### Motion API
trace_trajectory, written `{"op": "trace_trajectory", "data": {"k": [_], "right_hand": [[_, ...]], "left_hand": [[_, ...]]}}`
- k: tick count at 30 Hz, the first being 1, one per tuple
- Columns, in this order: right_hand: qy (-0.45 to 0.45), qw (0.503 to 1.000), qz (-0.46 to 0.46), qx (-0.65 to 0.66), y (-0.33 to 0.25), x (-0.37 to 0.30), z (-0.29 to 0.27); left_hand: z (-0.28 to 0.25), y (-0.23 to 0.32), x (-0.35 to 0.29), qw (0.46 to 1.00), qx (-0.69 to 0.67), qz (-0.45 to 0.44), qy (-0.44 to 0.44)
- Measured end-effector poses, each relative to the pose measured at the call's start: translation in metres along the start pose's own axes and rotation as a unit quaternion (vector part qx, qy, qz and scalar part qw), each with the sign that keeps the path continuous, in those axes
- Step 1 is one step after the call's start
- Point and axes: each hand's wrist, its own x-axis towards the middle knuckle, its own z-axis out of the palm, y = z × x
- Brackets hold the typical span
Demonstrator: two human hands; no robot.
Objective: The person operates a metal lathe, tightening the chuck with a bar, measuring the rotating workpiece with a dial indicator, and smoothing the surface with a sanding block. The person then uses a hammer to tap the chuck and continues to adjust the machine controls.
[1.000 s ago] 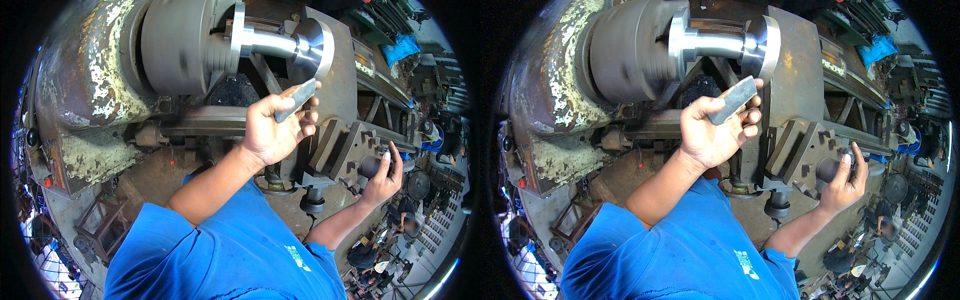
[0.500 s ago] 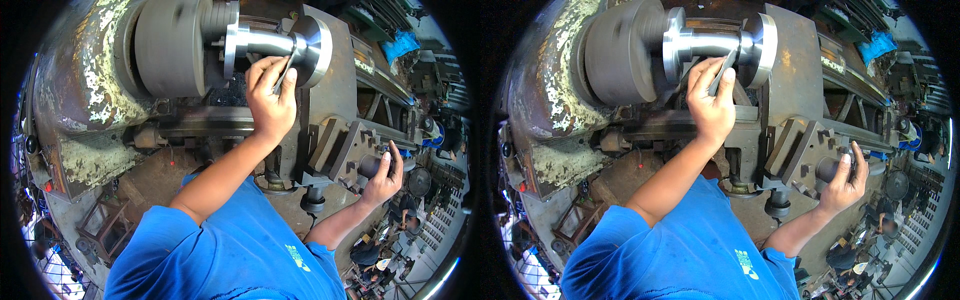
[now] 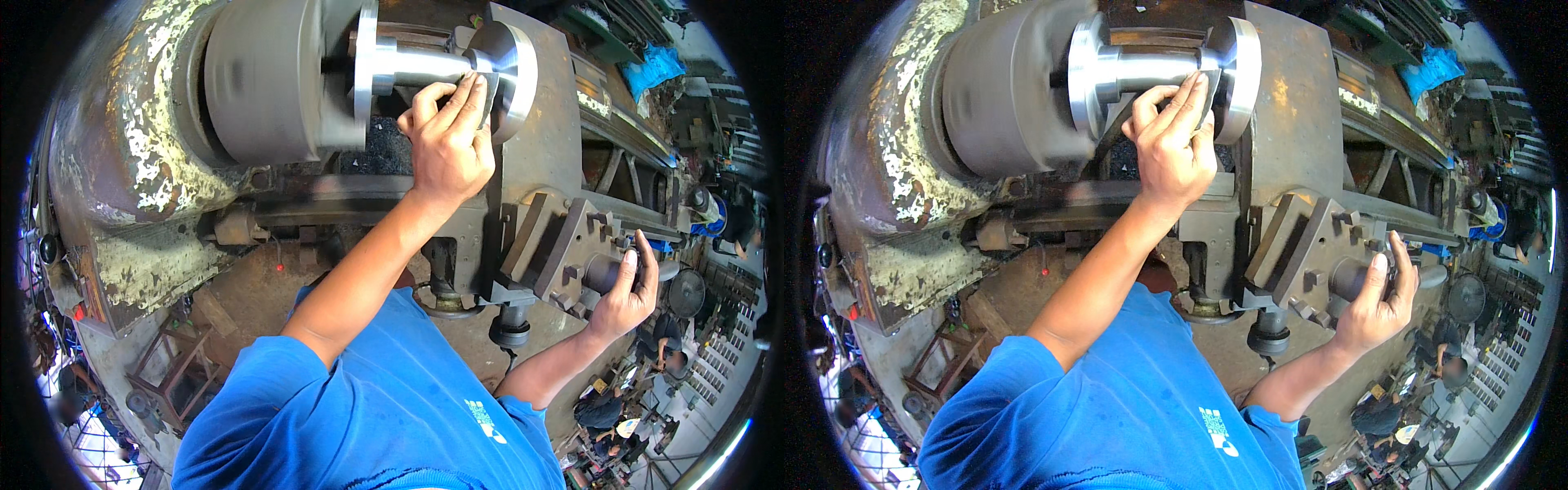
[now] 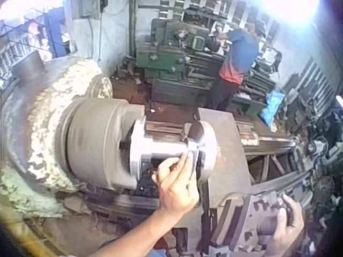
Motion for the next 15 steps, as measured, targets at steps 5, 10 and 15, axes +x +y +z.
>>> {"op": "trace_trajectory", "data": {"k": [5,10,15], "right_hand": [[0.001,1.000,0.008,0.012,-0.001,-0.001,0.000],[0.000,1.000,0.007,0.010,-0.003,-0.001,0.000],[0.000,1.000,0.011,0.013,-0.003,0.000,0.001]], "left_hand": [[-0.004,0.002,0.002,0.999,-0.033,-0.010,-0.026],[-0.009,0.000,0.006,0.999,-0.025,0.001,-0.041],[-0.013,0.000,0.006,0.998,-0.035,-0.012,-0.048]]}}
